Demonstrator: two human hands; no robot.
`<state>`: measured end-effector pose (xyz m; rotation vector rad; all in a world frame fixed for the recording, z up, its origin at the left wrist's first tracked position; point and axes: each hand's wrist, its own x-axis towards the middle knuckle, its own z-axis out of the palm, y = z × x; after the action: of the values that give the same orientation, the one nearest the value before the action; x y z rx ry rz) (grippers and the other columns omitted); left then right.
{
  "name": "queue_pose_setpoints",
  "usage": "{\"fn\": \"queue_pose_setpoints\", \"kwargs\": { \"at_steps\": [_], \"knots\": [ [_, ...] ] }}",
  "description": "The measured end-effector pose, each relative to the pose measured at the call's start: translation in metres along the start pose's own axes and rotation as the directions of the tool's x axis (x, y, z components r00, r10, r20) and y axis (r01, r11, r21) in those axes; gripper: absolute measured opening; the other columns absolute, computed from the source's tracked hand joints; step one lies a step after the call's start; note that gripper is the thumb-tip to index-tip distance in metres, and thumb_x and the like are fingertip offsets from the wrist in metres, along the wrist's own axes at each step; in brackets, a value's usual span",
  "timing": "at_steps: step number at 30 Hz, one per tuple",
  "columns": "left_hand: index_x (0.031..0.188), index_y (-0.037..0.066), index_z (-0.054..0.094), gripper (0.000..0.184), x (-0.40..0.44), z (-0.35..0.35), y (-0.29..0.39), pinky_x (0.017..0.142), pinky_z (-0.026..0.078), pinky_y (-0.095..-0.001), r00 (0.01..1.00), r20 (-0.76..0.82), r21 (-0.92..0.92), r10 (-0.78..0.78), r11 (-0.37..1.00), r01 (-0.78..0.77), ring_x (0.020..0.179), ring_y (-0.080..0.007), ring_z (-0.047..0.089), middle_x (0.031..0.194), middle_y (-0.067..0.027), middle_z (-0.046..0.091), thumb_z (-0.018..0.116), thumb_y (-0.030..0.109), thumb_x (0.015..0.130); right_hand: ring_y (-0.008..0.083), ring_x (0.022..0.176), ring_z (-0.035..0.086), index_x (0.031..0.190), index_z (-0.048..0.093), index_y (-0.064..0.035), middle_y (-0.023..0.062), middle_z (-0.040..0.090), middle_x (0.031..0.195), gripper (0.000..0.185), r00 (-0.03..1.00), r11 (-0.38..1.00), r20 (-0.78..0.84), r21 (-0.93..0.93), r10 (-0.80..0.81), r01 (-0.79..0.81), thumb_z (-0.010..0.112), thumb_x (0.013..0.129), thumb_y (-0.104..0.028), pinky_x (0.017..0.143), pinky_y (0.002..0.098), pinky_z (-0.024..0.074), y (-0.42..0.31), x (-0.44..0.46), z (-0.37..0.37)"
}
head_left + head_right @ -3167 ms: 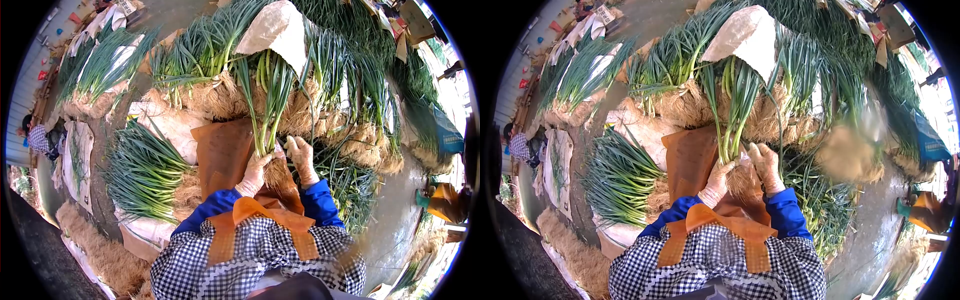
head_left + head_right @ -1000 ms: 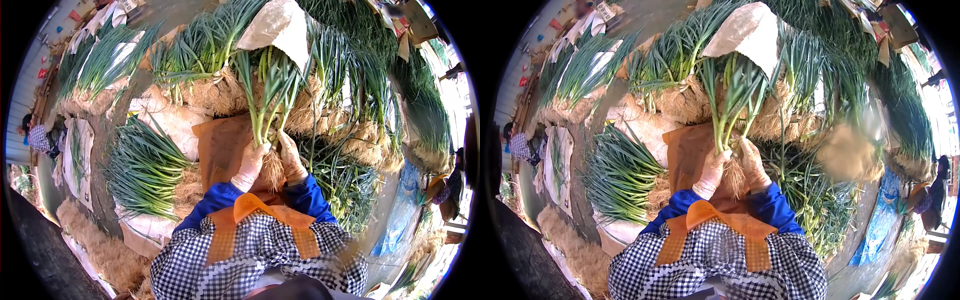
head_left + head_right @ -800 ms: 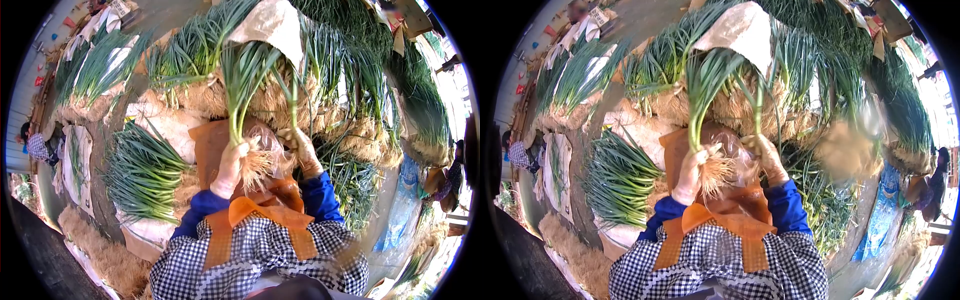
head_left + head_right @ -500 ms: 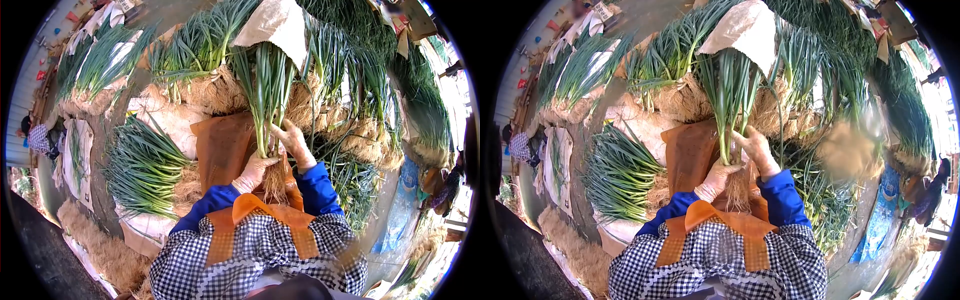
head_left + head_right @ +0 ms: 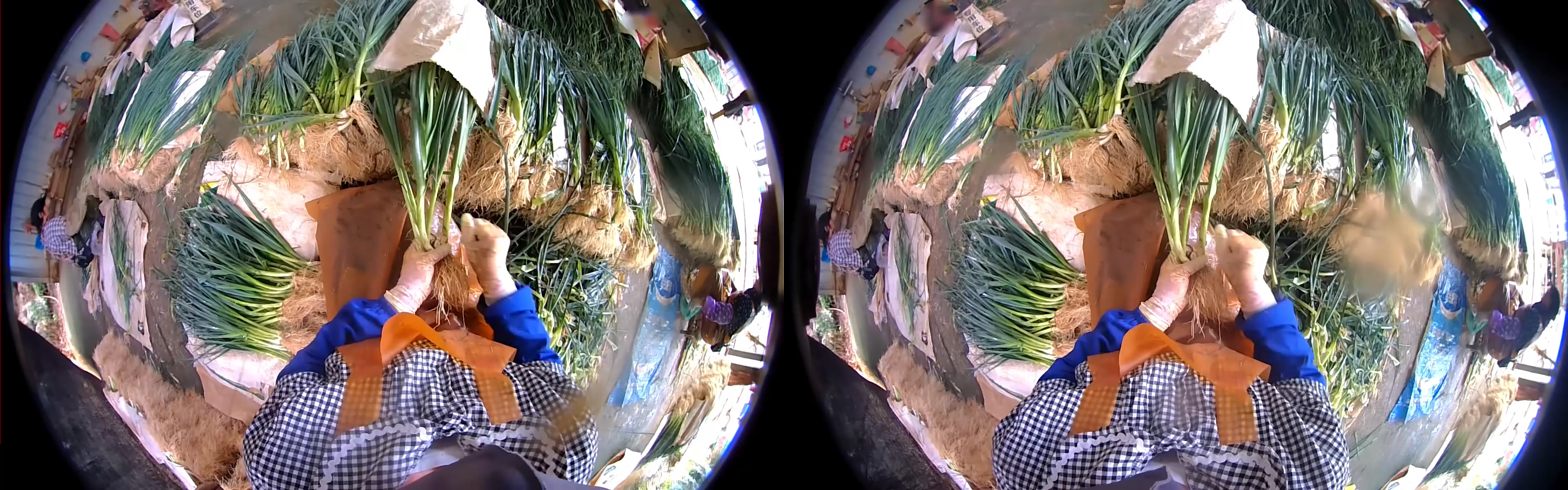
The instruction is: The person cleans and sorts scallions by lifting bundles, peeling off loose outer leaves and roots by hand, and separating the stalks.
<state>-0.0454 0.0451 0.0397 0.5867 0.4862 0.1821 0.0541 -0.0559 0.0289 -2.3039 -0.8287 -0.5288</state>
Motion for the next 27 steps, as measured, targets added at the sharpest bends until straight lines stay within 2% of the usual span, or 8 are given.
{"fn": "queue_pose_setpoints", "kwargs": {
  "at_steps": [2,9,10,13,17,21,24,27],
  "knots": [
    [0.105,0.002,0.057,0.028,-0.003,-0.003,-0.003,0.079,0.047,-0.026,0.999,-0.01,0.074,0.034,0.997,-0.033,0.085,-0.0129,0.058,0.093,-0.0027,0.061,0.063,-0.004,0.078,0.0199,0.046,0.055,0.06,0.052,-0.0094,0.006,0.056,0.056,0.03,0.939,0.929,0.149,0.166,0.309,-0.332,0.066,0.081,-0.026,0.047,0.031,0.0446,0.005,0.017,-0.012],
    [0.108,0.001,0.056,0.033,-0.007,0.003,-0.001,0.079,0.045,-0.0251,0.974,-0.012,0.456,0.225,0.868,-0.195,0.086,-0.0119,0.055,0.097,-0.0023,0.06,0.065,-0.003,0.076,0.025,0.07,0.064,0.084,0.063,-0.0122,0.011,0.065,0.074,0.036,0.86,0.967,0.479,0.075,0.178,-0.242,0.05,0.087,-0.046,0.063,0.0382,0.0494,0.027,0.072,0.047],
    [0.108,0.001,0.056,0.034,-0.003,-0.001,-0.003,0.079,0.045,-0.0251,0.972,-0.017,0.419,0.235,0.884,-0.206,0.086,-0.0121,0.055,0.096,-0.0018,0.06,0.066,-0.003,0.076,0.0231,0.059,0.062,0.071,0.059,-0.0126,0.0083,0.061,0.062,0.036,0.86,0.971,0.474,-0.221,0.188,-0.09,0.049,0.088,-0.043,0.055,0.0363,0.0482,-0.013,0.088,0.012],
    [0.106,0.002,0.056,0.033,0.004,-0.011,-0.009,0.079,0.046,-0.0251,0.98,-0.046,0.215,0.193,0.96,-0.179,0.085,-0.0125,0.055,0.094,-0.0011,0.06,0.066,-0.002,0.076,0.0118,0.036,0.042,0.053,0.042,-0.0172,-0.0015,0.042,0.043,0.045,0.963,0.998,0.265,-0.034,0.055,-0.048,0.051,0.09,-0.041,0.036,0.0311,0.0371,-0.015,0.059,0.008],
    [0.103,0.002,0.056,0.027,0.003,-0.015,-0.001,0.076,0.049,-0.026,0.998,-0.046,0.071,0.052,0.996,-0.048,0.084,-0.0143,0.058,0.092,-0.003,0.06,0.061,-0.006,0.077,0.0062,0.052,0.05,0.077,0.062,-0.0034,-0.0013,0.054,0.06,0.023,0.814,0.753,0.58,0.549,-0.028,-0.364,0.053,0.09,-0.021,0.044,0.0213,0.0384,-0.033,-0.003,-0.054],
    [0.098,0.002,0.056,0.026,-0.007,-0.003,0.003,0.076,0.049,-0.0254,0.998,0.039,0.033,-0.055,0.998,0.054,0.083,-0.0147,0.059,0.086,-0.0033,0.06,0.057,-0.01,0.075,0.0059,0.046,0.043,0.068,0.055,-0.0088,-0.0043,0.046,0.052,0.026,0.562,0.192,0.67,0.545,0.485,-0.816,0.052,0.092,-0.02,0.04,0.0187,0.0298,0.017,-0.041,-0.108],
    [0.097,0.003,0.058,0.029,-0.003,-0.016,-0.012,0.075,0.048,-0.0248,0.993,0.069,0.084,-0.098,0.992,0.092,0.079,-0.0134,0.058,0.08,0.0,0.056,0.061,-0.011,0.072,0.0073,0.043,0.043,0.068,0.056,-0.0077,-0.0017,0.049,0.051,0.03,0.462,0.367,0.68,0.292,0.57,-0.883,0.053,0.092,-0.026,0.043,0.0205,0.0323,0.067,-0.064,-0.099],
    [0.103,0.005,0.054,0.04,0.0,-0.021,-0.028,0.074,0.049,-0.0258,0.983,0.113,0.186,-0.147,0.975,0.125,0.08,-0.0138,0.056,0.084,0.0007,0.053,0.064,-0.013,0.068,0.0126,0.073,0.055,0.076,0.059,-0.0088,0.0011,0.061,0.076,0.022,0.753,0.253,0.437,0.756,0.492,-0.604,0.054,0.091,-0.024,0.071,0.0274,0.0431,0.021,-0.027,-0.085]
  ]
}}
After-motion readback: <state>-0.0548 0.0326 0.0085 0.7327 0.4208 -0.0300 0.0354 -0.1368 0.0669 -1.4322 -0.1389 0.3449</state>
